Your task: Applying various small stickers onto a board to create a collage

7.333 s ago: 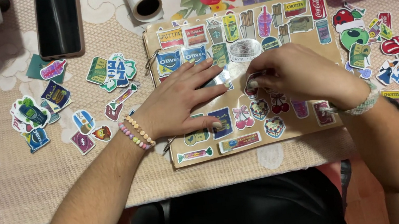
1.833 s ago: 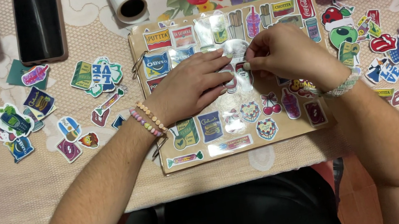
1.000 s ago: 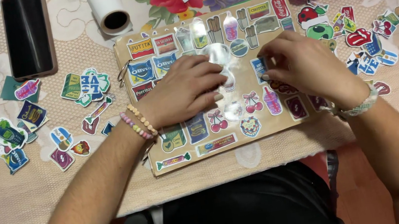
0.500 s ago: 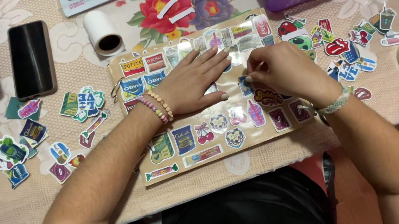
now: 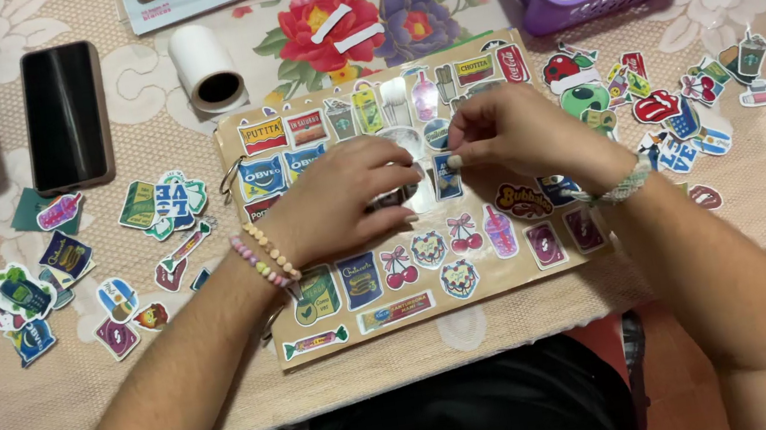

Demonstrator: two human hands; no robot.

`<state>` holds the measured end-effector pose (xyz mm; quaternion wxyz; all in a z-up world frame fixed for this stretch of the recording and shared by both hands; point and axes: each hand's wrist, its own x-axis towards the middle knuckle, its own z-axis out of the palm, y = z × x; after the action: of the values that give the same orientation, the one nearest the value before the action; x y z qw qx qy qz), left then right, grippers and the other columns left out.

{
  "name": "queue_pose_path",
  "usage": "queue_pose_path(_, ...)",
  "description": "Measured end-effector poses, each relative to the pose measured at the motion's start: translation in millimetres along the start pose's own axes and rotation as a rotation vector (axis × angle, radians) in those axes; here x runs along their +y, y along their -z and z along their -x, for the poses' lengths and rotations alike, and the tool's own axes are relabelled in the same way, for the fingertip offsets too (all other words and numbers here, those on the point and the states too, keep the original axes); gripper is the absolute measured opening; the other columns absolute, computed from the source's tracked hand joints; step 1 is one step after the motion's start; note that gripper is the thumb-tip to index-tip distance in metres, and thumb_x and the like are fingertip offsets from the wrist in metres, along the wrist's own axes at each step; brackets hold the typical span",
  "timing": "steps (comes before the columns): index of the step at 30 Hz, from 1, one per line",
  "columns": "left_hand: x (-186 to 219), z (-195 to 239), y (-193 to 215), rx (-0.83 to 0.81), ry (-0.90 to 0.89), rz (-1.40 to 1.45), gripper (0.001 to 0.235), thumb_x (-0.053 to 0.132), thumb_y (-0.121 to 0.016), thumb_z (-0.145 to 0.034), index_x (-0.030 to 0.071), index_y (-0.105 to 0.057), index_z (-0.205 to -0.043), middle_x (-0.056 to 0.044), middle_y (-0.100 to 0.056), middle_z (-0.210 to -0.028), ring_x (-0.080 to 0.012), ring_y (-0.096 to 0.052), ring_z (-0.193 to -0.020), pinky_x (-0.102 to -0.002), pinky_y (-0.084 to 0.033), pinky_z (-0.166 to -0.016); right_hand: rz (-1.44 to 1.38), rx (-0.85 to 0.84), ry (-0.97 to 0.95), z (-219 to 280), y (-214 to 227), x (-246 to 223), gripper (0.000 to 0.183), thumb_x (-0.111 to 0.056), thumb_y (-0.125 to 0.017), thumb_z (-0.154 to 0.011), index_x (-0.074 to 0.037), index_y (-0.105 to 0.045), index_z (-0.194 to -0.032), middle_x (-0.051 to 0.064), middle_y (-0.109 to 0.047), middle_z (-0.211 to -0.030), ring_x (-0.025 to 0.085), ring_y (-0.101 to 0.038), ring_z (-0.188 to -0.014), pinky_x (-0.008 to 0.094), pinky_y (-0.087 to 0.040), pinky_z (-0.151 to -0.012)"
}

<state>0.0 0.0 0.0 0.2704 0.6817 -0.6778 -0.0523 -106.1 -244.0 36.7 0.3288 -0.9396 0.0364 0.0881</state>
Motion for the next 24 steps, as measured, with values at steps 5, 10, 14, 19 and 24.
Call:
queue_pose_path(5,7,3,-13,0.001,-0.025,-0.079,0.040,0.045,-0.058,-0.099,0.010,-0.066,-0.117,-0.011,-0.062,-0.121,-0.0328,-0.056,-0.123,-0.047,-0.047,-0.103,0.169,0.009,0.030,-4,2,-20,0.012,-0.021,-0.077,-0.081,-0.013,-0.076,-0.090,0.009,-0.077,-0.081,0.037,-0.071,-0.087,0.048,-0.052,-0.081)
queue_pose_path(10,11,5,-10,-0.015,-0.038,-0.103,0.046,0.049,-0.053,-0.100,0.009,-0.064,-0.121,-0.015,-0.059,-0.123,-0.0366,-0.055,-0.123,-0.049,-0.045,-0.105,0.205,0.030,0.001,-4,-4,-21,0.012,-0.023,-0.077,-0.082,-0.016,-0.076,-0.092,0.008,-0.077,-0.084,0.036,-0.071,-0.090,0.048,-0.053,-0.082)
queue_pose_path(14,9,6,-13,0.001,-0.044,-0.121,0.049,0.052,-0.052,-0.100,0.009,-0.063,-0.122,-0.015,-0.058,-0.124,-0.0357,-0.055,-0.122,-0.048,-0.044,-0.105,0.206,0.037,-0.021,-4,-7,-22,0.011,-0.022,-0.077,-0.082,-0.016,-0.076,-0.091,0.008,-0.077,-0.085,0.037,-0.071,-0.091,0.049,-0.053,-0.084)
queue_pose_path(19,8,7,-13,0.008,-0.057,-0.121,0.050,0.052,-0.051,-0.100,0.009,-0.063,-0.123,-0.015,-0.058,-0.123,-0.0354,-0.055,-0.121,-0.047,-0.043,-0.106,0.225,0.064,-0.019,-5,-9,-22,0.012,-0.022,-0.078,-0.081,-0.015,-0.077,-0.091,0.009,-0.077,-0.085,0.038,-0.070,-0.092,0.051,-0.053,-0.083)
queue_pose_path(24,9,7,-13,0.015,-0.056,-0.124,0.054,0.055,-0.050,-0.099,0.009,-0.063,-0.123,-0.015,-0.059,-0.120,-0.0353,-0.055,-0.120,-0.047,-0.043,-0.106,0.254,0.047,-0.046,-5,-7,-30,0.011,-0.019,-0.076,-0.084,-0.013,-0.077,-0.093,0.011,-0.077,-0.086,0.038,-0.071,-0.092,0.051,-0.053,-0.085)
